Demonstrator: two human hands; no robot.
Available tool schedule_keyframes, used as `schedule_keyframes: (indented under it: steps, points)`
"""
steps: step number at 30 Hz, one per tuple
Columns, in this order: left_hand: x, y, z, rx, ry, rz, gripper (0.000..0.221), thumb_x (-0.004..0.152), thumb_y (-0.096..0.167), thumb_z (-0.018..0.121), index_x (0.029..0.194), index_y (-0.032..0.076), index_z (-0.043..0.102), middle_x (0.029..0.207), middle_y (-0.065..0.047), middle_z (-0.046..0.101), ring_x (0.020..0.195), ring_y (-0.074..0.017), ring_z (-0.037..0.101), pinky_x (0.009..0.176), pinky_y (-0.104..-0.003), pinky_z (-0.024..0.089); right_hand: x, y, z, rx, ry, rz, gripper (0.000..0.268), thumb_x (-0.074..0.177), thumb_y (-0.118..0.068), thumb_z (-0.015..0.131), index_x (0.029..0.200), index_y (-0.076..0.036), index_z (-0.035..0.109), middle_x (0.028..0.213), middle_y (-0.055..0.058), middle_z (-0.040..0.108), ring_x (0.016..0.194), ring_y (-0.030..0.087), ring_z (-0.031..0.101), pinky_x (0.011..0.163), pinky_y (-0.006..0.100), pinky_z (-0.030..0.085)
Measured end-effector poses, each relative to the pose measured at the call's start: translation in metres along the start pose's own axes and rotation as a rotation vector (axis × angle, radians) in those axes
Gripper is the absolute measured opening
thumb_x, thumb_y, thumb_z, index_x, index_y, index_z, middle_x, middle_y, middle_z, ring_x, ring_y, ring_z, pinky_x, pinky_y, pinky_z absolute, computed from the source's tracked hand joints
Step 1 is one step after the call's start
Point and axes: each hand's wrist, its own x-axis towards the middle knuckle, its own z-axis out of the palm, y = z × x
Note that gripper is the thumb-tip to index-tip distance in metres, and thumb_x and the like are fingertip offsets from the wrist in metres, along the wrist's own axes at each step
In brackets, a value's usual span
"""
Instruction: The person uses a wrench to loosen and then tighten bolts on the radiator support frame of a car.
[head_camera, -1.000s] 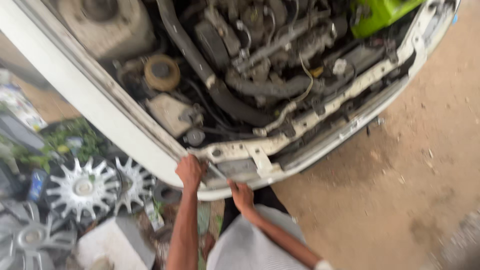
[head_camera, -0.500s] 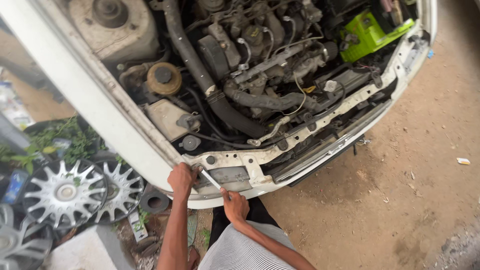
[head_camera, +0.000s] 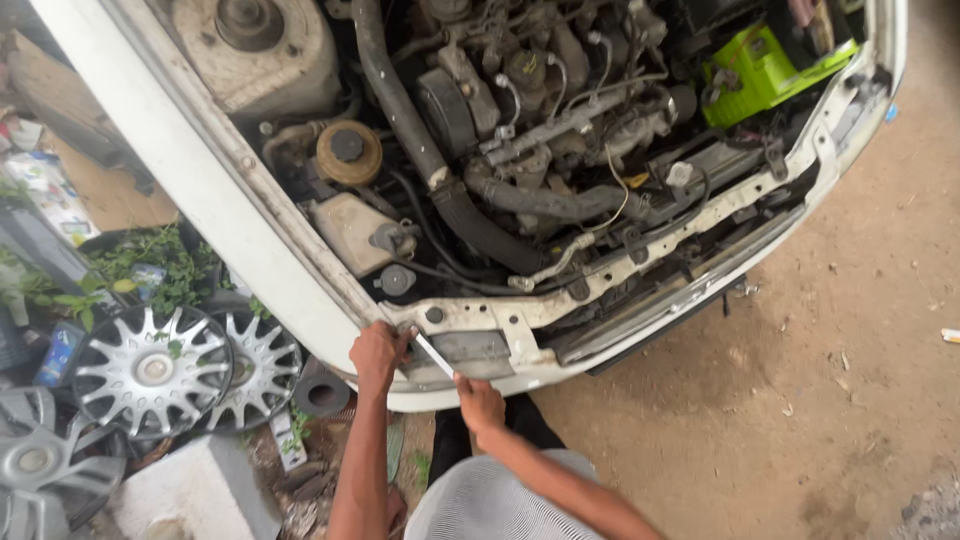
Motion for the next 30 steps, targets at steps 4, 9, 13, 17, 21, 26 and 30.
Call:
schedule_keyframes:
  steps: [4,9,13,17,21,26,30]
  points:
    - [-0.003,-0.009,-0.008,-0.2,-0.144,-0.152,0.053,0.095,0.059,0.059,0.088,0.012,0.082,0.058,-0.004,0.074,0.06,-0.0228,0.073,0.067,-0.039,0.056,-0.014,-0.02,-0.013,0.222,-0.197,0.284,0.056,0.102,-0.056,0.053,0.086,-0.007,0.072,0.078,0.008,0.066,0.078,0.026,0.063,0.07,0.044,0.05]
    - [-0.018,-0.021,-0.024,-0.391,-0.033,-0.157,0.054,0.097,0.057,0.057,0.094,0.009,0.08,0.063,-0.004,0.074,0.055,-0.0222,0.073,0.063,-0.04,0.058,-0.044,-0.055,-0.025,0.071,-0.097,-0.398,0.062,0.106,-0.055,0.047,0.092,-0.001,0.074,0.058,0.009,0.054,0.054,0.021,0.053,0.059,0.042,0.046]
    - [-0.033,-0.016,-0.043,-0.24,0.027,-0.176,0.048,0.098,0.057,0.058,0.111,0.016,0.078,0.059,-0.014,0.071,0.058,-0.0249,0.073,0.063,-0.042,0.055,-0.02,-0.04,-0.044,-0.039,-0.04,-0.622,0.059,0.105,-0.055,0.047,0.111,-0.004,0.076,0.046,0.004,0.049,0.039,0.018,0.047,0.046,0.041,0.041]
    - [-0.041,-0.027,-0.032,-0.204,0.015,-0.057,0.04,0.098,0.049,0.06,0.106,0.015,0.079,0.074,-0.001,0.078,0.065,-0.022,0.074,0.065,-0.04,0.057,0.012,0.02,-0.058,-0.211,-0.082,-0.376,0.059,0.098,-0.061,0.046,0.098,-0.013,0.081,0.048,0.008,0.052,0.041,0.02,0.042,0.043,0.045,0.034]
    - [-0.036,-0.022,-0.001,-0.093,0.236,0.184,0.028,0.09,0.033,0.071,0.113,0.018,0.078,0.1,-0.006,0.075,0.079,-0.0225,0.072,0.063,-0.038,0.059,0.042,0.063,-0.075,-0.3,-0.053,-0.284,0.073,0.099,-0.069,0.047,0.071,-0.005,0.071,0.051,0.008,0.054,0.047,0.02,0.052,0.05,0.044,0.039]
    - [-0.036,0.007,0.012,0.236,0.334,0.365,0.031,0.082,0.014,0.079,0.112,0.018,0.079,0.108,-0.007,0.064,0.095,-0.0251,0.064,0.071,-0.04,0.055,0.026,0.097,-0.089,-0.246,-0.002,-0.227,0.072,0.096,-0.068,0.049,0.063,-0.004,0.061,0.051,0.011,0.051,0.05,0.026,0.055,0.054,0.046,0.041]
    - [-0.039,0.02,0.0,0.218,0.318,0.384,0.033,0.075,0.023,0.085,0.105,0.011,0.078,0.108,-0.006,0.059,0.102,-0.0255,0.059,0.078,-0.043,0.049,0.017,0.114,-0.097,-0.235,-0.014,-0.158,0.074,0.095,-0.068,0.049,0.061,-0.003,0.058,0.051,0.011,0.05,0.05,0.025,0.053,0.055,0.046,0.04]
